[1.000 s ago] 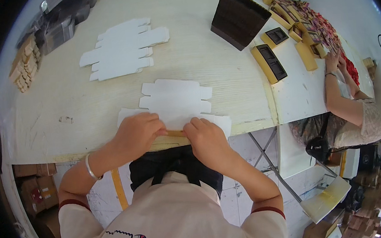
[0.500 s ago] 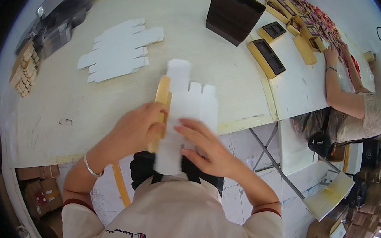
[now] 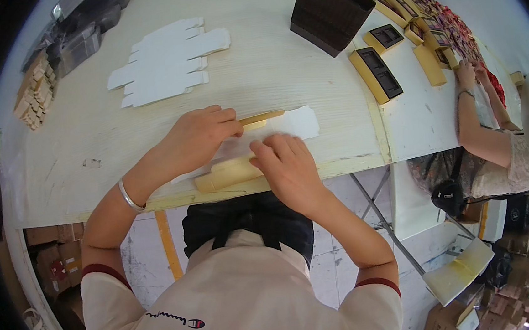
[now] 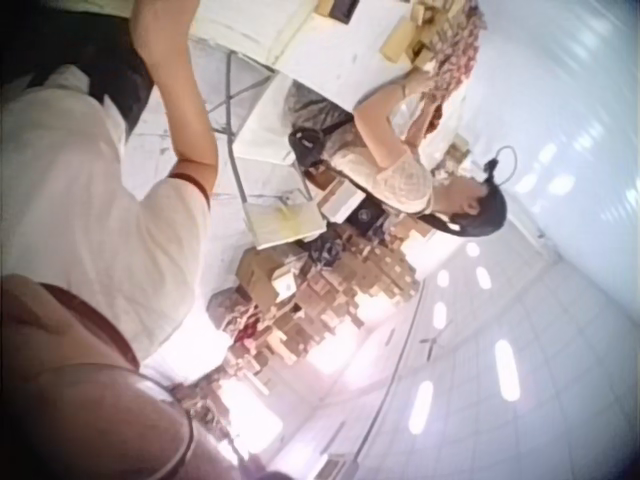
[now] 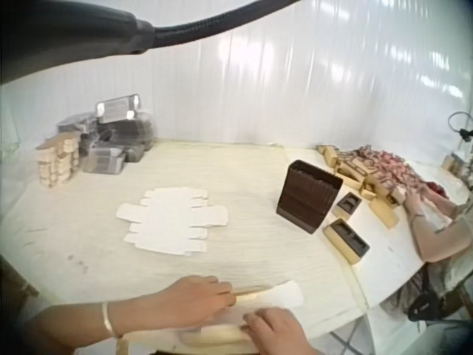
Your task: The person folds white cardboard pieces into rectangular box shapes and places black inserts inside them. The person repeats this process multiple times, stacking the completed boxes on the table.
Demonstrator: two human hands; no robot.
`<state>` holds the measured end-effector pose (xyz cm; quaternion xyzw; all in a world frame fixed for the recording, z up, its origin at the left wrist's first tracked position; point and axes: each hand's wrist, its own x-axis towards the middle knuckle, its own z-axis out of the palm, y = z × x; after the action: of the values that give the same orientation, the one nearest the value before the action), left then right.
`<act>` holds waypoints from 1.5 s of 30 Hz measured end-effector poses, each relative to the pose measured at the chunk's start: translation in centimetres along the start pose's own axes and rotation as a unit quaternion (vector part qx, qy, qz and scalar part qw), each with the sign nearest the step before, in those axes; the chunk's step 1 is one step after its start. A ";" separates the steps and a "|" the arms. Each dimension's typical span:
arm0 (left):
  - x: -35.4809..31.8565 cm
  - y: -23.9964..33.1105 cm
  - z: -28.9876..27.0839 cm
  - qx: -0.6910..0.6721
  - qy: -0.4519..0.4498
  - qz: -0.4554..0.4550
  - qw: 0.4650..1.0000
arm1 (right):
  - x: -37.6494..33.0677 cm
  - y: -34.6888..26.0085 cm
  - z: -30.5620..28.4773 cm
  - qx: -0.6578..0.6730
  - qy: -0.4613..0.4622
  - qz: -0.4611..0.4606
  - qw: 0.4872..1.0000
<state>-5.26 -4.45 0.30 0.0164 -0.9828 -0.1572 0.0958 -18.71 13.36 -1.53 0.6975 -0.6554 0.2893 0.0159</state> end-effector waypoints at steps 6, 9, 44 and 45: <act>-0.5 -0.3 0.1 -0.038 -0.002 -0.004 0.999 | -1.2 -0.3 1.3 -0.030 -0.014 -0.135 0.990; -1.0 0.3 0.4 -0.040 -0.012 0.004 0.999 | -1.8 -1.3 1.2 -0.031 -0.024 -0.132 0.990; -5.5 0.7 -0.5 -0.193 -0.026 0.048 0.980 | 1.0 -0.3 -0.3 0.206 -0.088 -0.034 0.974; -5.1 1.2 -0.1 -0.176 -0.001 0.050 0.983 | 1.2 -0.6 0.0 0.212 -0.086 -0.025 0.973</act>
<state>-0.24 -3.00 -0.13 -0.0498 -0.9395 -0.3226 0.1039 -18.14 12.33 -0.79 0.7236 -0.5599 0.3604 -0.1817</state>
